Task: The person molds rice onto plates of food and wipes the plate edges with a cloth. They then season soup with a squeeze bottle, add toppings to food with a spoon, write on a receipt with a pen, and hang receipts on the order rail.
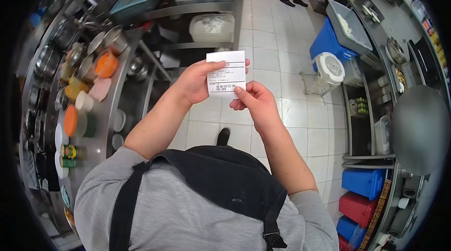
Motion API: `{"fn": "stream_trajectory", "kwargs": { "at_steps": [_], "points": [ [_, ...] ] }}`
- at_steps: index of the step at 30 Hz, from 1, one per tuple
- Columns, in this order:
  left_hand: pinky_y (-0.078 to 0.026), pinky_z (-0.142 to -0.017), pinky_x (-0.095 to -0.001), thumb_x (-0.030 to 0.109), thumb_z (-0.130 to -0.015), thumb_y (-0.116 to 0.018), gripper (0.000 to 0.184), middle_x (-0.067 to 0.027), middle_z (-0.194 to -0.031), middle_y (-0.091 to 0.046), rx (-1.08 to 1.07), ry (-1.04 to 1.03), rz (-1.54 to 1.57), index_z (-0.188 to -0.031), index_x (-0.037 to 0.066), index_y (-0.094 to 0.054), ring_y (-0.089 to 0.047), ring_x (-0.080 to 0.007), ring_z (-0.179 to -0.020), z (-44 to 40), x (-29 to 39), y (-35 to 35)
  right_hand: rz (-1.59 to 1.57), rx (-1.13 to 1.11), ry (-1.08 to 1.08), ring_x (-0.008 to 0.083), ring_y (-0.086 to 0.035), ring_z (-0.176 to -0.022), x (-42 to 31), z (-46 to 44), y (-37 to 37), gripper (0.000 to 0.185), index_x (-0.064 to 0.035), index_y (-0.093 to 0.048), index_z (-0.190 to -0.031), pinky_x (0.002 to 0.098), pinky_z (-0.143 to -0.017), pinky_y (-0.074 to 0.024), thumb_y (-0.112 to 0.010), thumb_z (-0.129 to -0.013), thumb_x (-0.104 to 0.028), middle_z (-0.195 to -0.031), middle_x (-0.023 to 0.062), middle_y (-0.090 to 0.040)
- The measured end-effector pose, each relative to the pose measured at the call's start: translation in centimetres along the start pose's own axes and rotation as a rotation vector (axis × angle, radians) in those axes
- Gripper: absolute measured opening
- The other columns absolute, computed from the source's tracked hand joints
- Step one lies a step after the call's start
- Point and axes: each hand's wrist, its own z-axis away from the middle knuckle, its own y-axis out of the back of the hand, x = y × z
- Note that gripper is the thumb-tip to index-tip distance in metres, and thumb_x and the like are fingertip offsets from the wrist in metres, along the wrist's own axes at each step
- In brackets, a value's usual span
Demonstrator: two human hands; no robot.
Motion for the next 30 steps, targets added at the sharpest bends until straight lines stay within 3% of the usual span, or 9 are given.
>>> {"fn": "stream_trajectory", "kwargs": {
  "at_steps": [7, 10, 14, 15, 16, 19, 22, 25, 30],
  "points": [
    [-0.048, -0.089, -0.0416, 0.008, -0.091, -0.042, 0.035, -0.0173, -0.118, -0.054, -0.04, 0.087, 0.121, -0.125, 0.001, -0.042, -0.055, -0.031, -0.108, -19.5, 0.3, 3.3, 0.21, 0.099, 0.029, 0.0119, -0.053, -0.06, -3.4, -12.5, 11.4, 0.025, -0.0056, -0.053, -0.068, 0.0272, -0.058, -0.0434, -0.058, -0.088, -0.02, -0.063, 0.0039, -0.056],
    [-0.049, -0.087, -0.0406, 0.008, -0.091, -0.043, 0.023, -0.0088, -0.093, -0.057, 0.071, 0.149, 0.283, -0.114, 0.004, -0.045, -0.059, -0.0265, -0.093, -27.6, 0.1, 3.7, 1.151, 0.228, 0.373, 0.0183, -0.052, -0.058, -6.1, -16.6, 15.4, 0.028, -0.0022, -0.053, -0.067, 0.0316, -0.056, -0.0419, -0.058, -0.087, -0.022, -0.062, 0.009, -0.052],
    [-0.045, -0.092, -0.0402, 0.003, -0.089, -0.042, 0.03, -0.0087, -0.096, -0.057, -0.037, 0.228, 0.207, -0.119, 0.001, -0.041, -0.056, -0.0244, -0.097, -38.3, -0.9, 3.6, 1.232, 0.362, 0.412, 0.0151, -0.051, -0.059, -7.5, -21.8, 22.0, 0.028, -0.0016, -0.054, -0.068, 0.0295, -0.056, -0.041, -0.057, -0.088, -0.022, -0.062, 0.0066, -0.054],
    [-0.045, -0.092, -0.0402, 0.003, -0.089, -0.042, 0.03, -0.0087, -0.096, -0.057, -0.049, 0.254, 0.203, -0.119, 0.001, -0.041, -0.056, -0.0244, -0.097, -40.4, -1.8, 3.5, 0.804, 0.422, 0.228, 0.0133, -0.05, -0.059, -7.3, -23.2, 23.9, 0.028, -0.0013, -0.054, -0.069, 0.0281, -0.056, -0.0407, -0.056, -0.088, -0.021, -0.063, 0.0053, -0.054],
    [-0.045, -0.092, -0.0393, 0.002, -0.088, -0.04, 0.033, -0.0101, -0.101, -0.056, -0.073, 0.267, 0.124, -0.121, 0.001, -0.039, -0.056, -0.0246, -0.1, -42.8, -2.7, 3.4, 0.373, 0.462, 0.067, 0.0115, -0.05, -0.06, -7.4, -24.8, 25.9, 0.028, -0.001, -0.055, -0.069, 0.0266, -0.056, -0.0405, -0.056, -0.089, -0.021, -0.063, 0.0041, -0.055],
    [-0.045, -0.092, -0.038, -0.001, -0.087, -0.037, 0.039, -0.0147, -0.115, -0.054, -0.082, 0.224, -0.157, -0.126, 0.0, -0.037, -0.053, -0.0273, -0.109, -49.6, -4.8, 4.7, 0.305, 0.417, -0.027, 0.009, -0.049, -0.06, -8.4, -30.2, 32.1, 0.028, -0.0004, -0.057, -0.071, 0.025, -0.054, -0.04, -0.058, -0.087, -0.023, -0.064, 0.0021, -0.056],
    [-0.045, -0.089, -0.0361, -0.003, -0.082, -0.036, 0.045, -0.0147, -0.111, -0.056, -0.12, 0.022, -0.64, -0.127, 0.002, -0.037, -0.056, -0.0252, -0.101, -57.1, -4.5, 7.9, 0.665, 0.427, 0.078, 0.0101, -0.048, -0.055, -9.1, -37.7, 38.6, 0.025, 0.0002, -0.058, -0.082, 0.0258, -0.05, -0.0395, -0.063, -0.084, -0.024, -0.061, 0.0031, -0.054],
    [-0.046, -0.087, -0.0348, -0.003, -0.082, -0.036, 0.051, -0.0189, -0.112, -0.055, -0.176, 0.331, -1.14, -0.132, 0.005, -0.034, -0.057, -0.0277, -0.099, -61.6, -0.2, 10.1, 0.755, 0.334, 0.186, 0.0114, -0.05, -0.053, -12.1, -46.4, 41.6, 0.023, -0.0013, -0.057, -0.092, 0.027, -0.051, -0.0414, -0.065, -0.083, -0.021, -0.06, 0.0043, -0.055],
    [-0.045, -0.088, -0.0344, -0.002, -0.083, -0.04, 0.055, -0.02, -0.122, -0.051, -0.034, -0.251, -1.585, -0.136, 0.014, -0.035, -0.058, -0.0287, -0.102, -66.2, 5.9, 15.9, 0.586, -0.09, -0.017, 0.0116, -0.058, -0.056, -12.8, -61.4, 42.5, 0.013, -0.003, -0.057, -0.088, 0.0252, -0.05, -0.0438, -0.061, -0.085, -0.015, -0.064, 0.0063, -0.061]
  ]
}}
